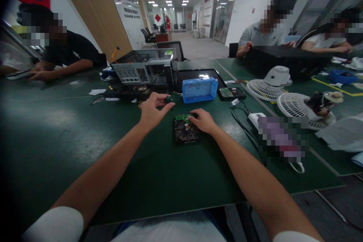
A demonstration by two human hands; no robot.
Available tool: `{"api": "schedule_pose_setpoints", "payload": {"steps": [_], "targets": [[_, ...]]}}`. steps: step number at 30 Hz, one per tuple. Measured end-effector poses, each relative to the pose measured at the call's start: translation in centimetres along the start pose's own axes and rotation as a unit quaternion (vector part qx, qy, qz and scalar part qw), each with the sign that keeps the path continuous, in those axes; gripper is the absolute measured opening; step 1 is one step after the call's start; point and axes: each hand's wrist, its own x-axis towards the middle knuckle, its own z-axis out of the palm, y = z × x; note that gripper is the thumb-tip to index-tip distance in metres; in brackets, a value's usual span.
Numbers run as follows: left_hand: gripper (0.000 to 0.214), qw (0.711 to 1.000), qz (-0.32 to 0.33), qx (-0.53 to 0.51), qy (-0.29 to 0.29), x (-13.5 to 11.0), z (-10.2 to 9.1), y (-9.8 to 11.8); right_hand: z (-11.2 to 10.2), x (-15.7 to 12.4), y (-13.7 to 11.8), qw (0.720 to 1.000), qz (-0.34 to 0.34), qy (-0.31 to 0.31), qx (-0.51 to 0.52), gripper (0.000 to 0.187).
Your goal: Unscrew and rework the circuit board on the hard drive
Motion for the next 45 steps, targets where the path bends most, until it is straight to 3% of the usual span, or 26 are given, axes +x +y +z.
{"api": "schedule_pose_setpoints", "payload": {"steps": [7,20,28,32,38,45], "targets": [[0.032,1.000,-0.010,-0.023,0.014,-0.2,0.3,0.6,0.1,0.1,0.0,1.000,-0.002,0.001,-0.002,0.034],[0.024,0.999,-0.030,0.044,-0.006,0.1,-0.2,1.0,0.0,0.2,-0.1,1.000,0.002,-0.001,-0.011,0.036],[0.015,0.996,0.050,0.069,-0.001,0.6,-0.6,1.2,0.1,0.0,0.0,1.000,-0.001,0.002,-0.001,0.035],[0.021,0.991,0.079,0.112,0.006,0.6,-0.7,1.1,0.0,-0.1,-0.1,1.000,-0.008,0.005,0.003,0.035],[0.029,0.989,0.114,0.086,-0.043,0.5,-0.6,1.4,0.1,0.0,-0.1,1.000,-0.001,0.003,0.005,0.035],[0.025,0.997,0.062,0.039,-0.035,0.1,0.0,1.2,0.2,0.1,0.1,1.000,0.003,0.001,0.007,0.036]]}}
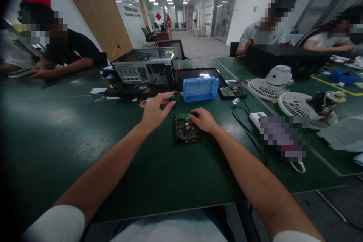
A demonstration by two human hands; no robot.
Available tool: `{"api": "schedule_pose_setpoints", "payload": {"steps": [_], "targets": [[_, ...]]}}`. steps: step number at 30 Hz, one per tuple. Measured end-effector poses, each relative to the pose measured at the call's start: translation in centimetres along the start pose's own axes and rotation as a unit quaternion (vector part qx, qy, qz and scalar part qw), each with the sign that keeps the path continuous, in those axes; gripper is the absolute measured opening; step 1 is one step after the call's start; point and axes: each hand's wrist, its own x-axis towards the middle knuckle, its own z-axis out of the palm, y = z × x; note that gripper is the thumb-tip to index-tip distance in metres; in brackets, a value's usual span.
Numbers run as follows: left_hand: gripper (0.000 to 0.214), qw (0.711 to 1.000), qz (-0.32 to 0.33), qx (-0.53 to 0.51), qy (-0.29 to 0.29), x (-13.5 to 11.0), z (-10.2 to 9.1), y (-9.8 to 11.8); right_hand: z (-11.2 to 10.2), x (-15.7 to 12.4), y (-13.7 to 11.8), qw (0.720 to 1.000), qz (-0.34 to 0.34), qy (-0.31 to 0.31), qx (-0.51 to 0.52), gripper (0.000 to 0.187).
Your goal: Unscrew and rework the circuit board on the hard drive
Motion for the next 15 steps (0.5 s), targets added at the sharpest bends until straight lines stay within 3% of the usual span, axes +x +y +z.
{"api": "schedule_pose_setpoints", "payload": {"steps": [5,10,15], "targets": [[0.029,0.998,-0.040,-0.028,0.025,-0.10,0.14,0.04,-0.20,-0.04,-0.10,1.000,-0.003,0.000,-0.005,0.035],[0.016,0.999,-0.022,-0.010,0.021,0.23,-0.24,0.36,-0.19,0.01,0.02,1.000,-0.010,0.000,-0.011,0.034],[0.019,0.998,0.001,0.057,0.020,0.53,-0.68,0.13,-0.25,-0.05,-0.07,1.000,-0.007,0.000,-0.009,0.035]]}}
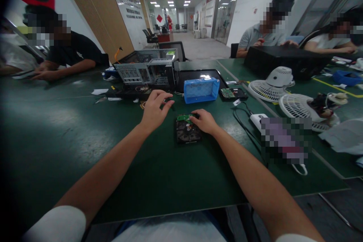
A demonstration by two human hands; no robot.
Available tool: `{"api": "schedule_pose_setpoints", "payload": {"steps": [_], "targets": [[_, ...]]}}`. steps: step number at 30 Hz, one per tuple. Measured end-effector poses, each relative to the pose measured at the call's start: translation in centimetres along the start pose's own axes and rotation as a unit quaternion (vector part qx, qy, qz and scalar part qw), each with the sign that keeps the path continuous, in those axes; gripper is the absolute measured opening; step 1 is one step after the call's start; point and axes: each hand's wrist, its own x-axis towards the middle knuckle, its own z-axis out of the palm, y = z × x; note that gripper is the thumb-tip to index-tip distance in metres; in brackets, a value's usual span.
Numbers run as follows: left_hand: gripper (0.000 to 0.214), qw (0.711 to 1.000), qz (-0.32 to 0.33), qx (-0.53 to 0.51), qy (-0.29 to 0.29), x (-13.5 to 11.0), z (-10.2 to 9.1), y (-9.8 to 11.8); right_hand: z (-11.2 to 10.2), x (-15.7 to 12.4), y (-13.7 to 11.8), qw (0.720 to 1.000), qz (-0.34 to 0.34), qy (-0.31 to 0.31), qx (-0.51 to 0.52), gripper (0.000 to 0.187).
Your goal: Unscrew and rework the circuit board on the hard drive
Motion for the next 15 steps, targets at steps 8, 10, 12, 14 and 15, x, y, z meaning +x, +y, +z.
{"api": "schedule_pose_setpoints", "payload": {"steps": [8,10,12,14,15], "targets": [[0.027,0.999,0.029,-0.015,-0.020,-0.09,0.25,-0.36,0.17,-0.14,-0.06,1.000,0.003,0.009,-0.001,0.035],[0.026,0.999,0.019,-0.029,-0.021,-0.15,0.34,-0.24,0.15,-0.12,-0.08,1.000,0.002,0.008,-0.001,0.035],[0.020,0.999,0.011,-0.041,-0.012,-0.19,0.36,-0.06,0.10,-0.08,-0.07,1.000,-0.001,0.006,-0.001,0.035],[0.014,0.999,0.002,-0.055,0.003,-0.22,0.36,0.13,0.07,-0.02,-0.04,1.000,-0.002,0.005,-0.003,0.035],[0.012,0.998,-0.004,-0.062,0.011,-0.22,0.35,0.21,0.06,0.01,-0.02,1.000,-0.002,0.004,-0.005,0.035]]}}
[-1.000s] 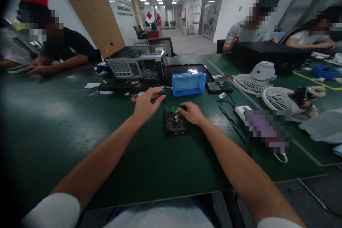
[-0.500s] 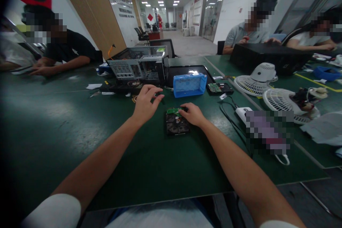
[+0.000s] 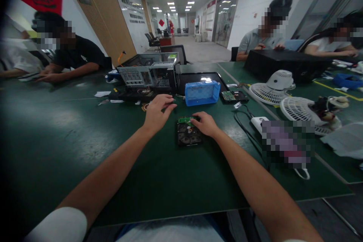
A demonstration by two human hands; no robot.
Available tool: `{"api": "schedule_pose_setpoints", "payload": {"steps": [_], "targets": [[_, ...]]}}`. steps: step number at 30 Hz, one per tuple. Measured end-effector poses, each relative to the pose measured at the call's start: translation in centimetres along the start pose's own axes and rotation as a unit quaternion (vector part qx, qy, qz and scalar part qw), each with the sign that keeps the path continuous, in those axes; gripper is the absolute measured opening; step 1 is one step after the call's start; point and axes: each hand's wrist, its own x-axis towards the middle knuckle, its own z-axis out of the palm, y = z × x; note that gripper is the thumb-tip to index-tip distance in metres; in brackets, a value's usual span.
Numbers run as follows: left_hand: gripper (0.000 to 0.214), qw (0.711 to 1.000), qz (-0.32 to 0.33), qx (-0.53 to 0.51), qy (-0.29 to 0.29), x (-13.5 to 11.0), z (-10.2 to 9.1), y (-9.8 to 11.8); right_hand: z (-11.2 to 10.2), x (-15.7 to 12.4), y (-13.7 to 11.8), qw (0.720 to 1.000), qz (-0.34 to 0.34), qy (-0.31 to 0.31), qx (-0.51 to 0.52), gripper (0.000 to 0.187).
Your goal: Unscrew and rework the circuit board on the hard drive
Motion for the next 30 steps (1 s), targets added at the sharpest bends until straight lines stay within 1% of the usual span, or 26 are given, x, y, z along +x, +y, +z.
{"api": "schedule_pose_setpoints", "payload": {"steps": [5,8,14,16,21,24,27,30], "targets": [[0.021,0.999,-0.027,-0.035,0.015,0.0,0.1,0.1,0.0,0.0,0.0,1.000,0.004,-0.004,-0.001,0.036],[0.021,0.998,-0.043,-0.040,0.015,0.1,0.1,0.1,-0.1,0.0,-0.1,1.000,0.004,-0.005,0.004,0.036],[0.016,0.997,-0.053,-0.058,-0.014,0.1,0.1,0.0,-0.1,-0.2,-0.2,1.000,0.010,0.000,0.011,0.035],[0.016,0.998,-0.045,-0.040,-0.016,0.3,-0.1,0.1,0.0,-0.2,-0.1,1.000,0.009,0.001,0.010,0.035],[0.021,0.998,-0.009,0.053,-0.028,0.6,-0.8,0.3,0.3,0.0,0.3,1.000,0.001,0.008,0.007,0.034],[0.023,0.996,-0.003,0.085,-0.030,0.6,-0.9,0.2,0.3,0.0,0.4,1.000,0.000,0.008,0.005,0.034],[0.026,0.995,0.003,0.093,-0.027,0.6,-0.8,0.1,0.2,0.0,0.3,1.000,0.000,0.010,0.006,0.034],[0.027,0.997,0.008,0.077,-0.029,0.6,-0.8,0.1,0.2,-0.1,0.2,1.000,0.000,0.013,0.010,0.033]]}}
